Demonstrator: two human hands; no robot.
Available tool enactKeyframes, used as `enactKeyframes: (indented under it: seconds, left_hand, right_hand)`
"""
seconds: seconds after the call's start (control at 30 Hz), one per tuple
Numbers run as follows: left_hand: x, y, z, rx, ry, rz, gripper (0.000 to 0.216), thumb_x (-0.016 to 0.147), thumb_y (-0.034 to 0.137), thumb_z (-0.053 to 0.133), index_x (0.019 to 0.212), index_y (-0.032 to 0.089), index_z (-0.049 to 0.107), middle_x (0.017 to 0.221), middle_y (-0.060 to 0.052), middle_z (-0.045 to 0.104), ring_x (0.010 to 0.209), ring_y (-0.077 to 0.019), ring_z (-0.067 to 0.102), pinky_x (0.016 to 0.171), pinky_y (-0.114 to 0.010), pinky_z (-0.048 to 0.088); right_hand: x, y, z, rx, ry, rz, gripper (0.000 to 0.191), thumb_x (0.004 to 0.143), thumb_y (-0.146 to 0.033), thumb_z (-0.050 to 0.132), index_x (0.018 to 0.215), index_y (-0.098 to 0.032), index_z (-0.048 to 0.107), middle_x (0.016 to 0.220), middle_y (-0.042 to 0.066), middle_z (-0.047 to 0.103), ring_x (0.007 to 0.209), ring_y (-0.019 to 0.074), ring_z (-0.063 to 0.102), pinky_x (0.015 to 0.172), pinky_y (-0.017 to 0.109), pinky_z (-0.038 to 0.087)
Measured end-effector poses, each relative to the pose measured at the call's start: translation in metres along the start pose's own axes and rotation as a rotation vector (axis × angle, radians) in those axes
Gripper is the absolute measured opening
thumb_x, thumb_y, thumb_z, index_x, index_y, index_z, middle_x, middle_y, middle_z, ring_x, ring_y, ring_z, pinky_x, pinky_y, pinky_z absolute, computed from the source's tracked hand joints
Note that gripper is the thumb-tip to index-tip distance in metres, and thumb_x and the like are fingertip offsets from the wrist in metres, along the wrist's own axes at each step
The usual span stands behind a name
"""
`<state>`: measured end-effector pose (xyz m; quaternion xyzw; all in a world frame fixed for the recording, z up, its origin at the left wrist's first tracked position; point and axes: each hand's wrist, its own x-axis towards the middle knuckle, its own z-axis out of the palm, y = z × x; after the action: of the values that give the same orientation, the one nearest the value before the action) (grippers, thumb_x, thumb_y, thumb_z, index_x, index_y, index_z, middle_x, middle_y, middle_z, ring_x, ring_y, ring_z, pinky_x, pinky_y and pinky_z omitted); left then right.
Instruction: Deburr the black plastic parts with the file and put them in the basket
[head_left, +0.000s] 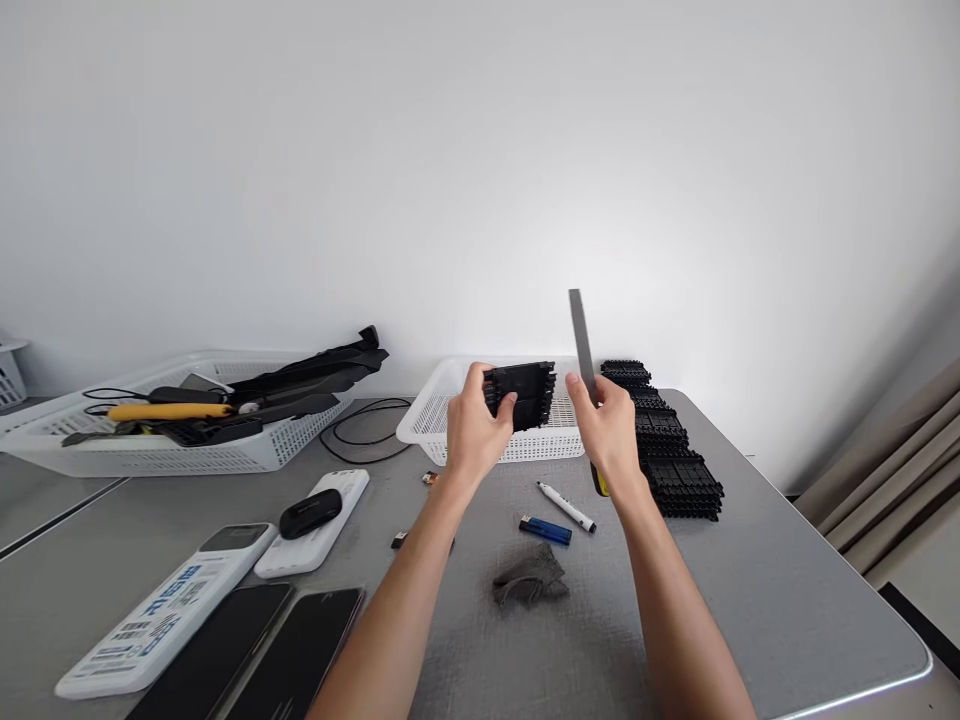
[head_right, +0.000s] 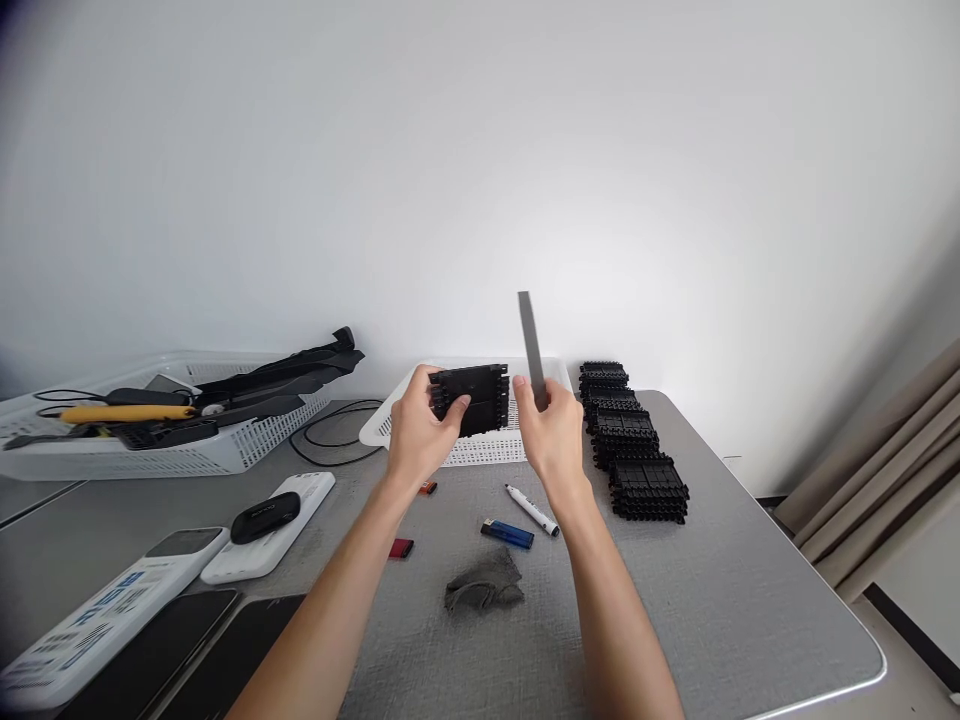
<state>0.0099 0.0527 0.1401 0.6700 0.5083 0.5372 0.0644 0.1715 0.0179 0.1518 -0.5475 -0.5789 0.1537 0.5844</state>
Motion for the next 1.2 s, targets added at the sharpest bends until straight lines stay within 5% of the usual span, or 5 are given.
enactKeyframes:
  seconds: [0.27, 0.53, 0.7, 0.97, 1.2]
  left_hand:
    - [-0.005, 0.003, 0.004, -0.024, -0.134, 0.124, 0.024, 0.083, 0.028, 0.056, 0.107, 0.025, 0.051, 0.083, -0.001, 0.066, 0.075, -0.0223, 0.067, 0.068, -0.031, 0.049]
    - [-0.004, 0.003, 0.0, -0.188, -0.127, 0.123, 0.038, 0.083, 0.026, 0.058, 0.12, 0.025, 0.05, 0.102, -0.004, 0.068, 0.084, -0.0197, 0.067, 0.072, -0.028, 0.051]
    - [-0.001, 0.003, -0.001, -0.295, -0.03, 0.091, 0.033, 0.081, 0.027, 0.061, 0.113, 0.024, 0.055, 0.117, -0.005, 0.062, 0.084, -0.0171, 0.063, 0.07, -0.027, 0.051]
    - [0.009, -0.007, 0.001, -0.566, 0.179, -0.203, 0.038, 0.065, 0.027, 0.071, 0.085, 0.024, 0.039, 0.08, 0.004, 0.05, 0.068, -0.0111, 0.052, 0.059, -0.021, 0.044]
    - [0.008, -0.008, 0.0, -0.54, 0.084, -0.308, 0.046, 0.062, 0.031, 0.076, 0.068, 0.023, 0.03, 0.062, 0.007, 0.041, 0.055, -0.009, 0.045, 0.051, -0.02, 0.038]
  right_hand:
    - [0.002, 0.002, 0.001, 0.018, 0.006, 0.051, 0.041, 0.082, -0.06, 0.058, 0.079, -0.02, 0.059, 0.059, -0.004, 0.044, 0.052, 0.0121, 0.038, 0.05, 0.026, 0.029]
    - [0.0, 0.0, 0.002, 0.034, -0.052, 0.06, 0.036, 0.081, -0.056, 0.06, 0.082, -0.02, 0.061, 0.06, -0.004, 0.044, 0.054, 0.0123, 0.04, 0.049, 0.025, 0.03]
    - [0.004, 0.006, 0.0, 0.062, -0.112, 0.089, 0.037, 0.078, -0.055, 0.063, 0.088, -0.019, 0.063, 0.061, -0.005, 0.043, 0.054, 0.0116, 0.04, 0.048, 0.025, 0.03]
    - [0.006, 0.014, 0.0, 0.311, -0.452, 0.206, 0.038, 0.072, -0.053, 0.071, 0.083, -0.019, 0.057, 0.057, -0.008, 0.037, 0.044, 0.0072, 0.032, 0.038, 0.022, 0.028]
    - [0.009, 0.023, 0.009, 0.338, -0.274, 0.167, 0.034, 0.079, -0.052, 0.065, 0.077, -0.021, 0.05, 0.054, -0.009, 0.034, 0.042, 0.008, 0.033, 0.036, 0.022, 0.028]
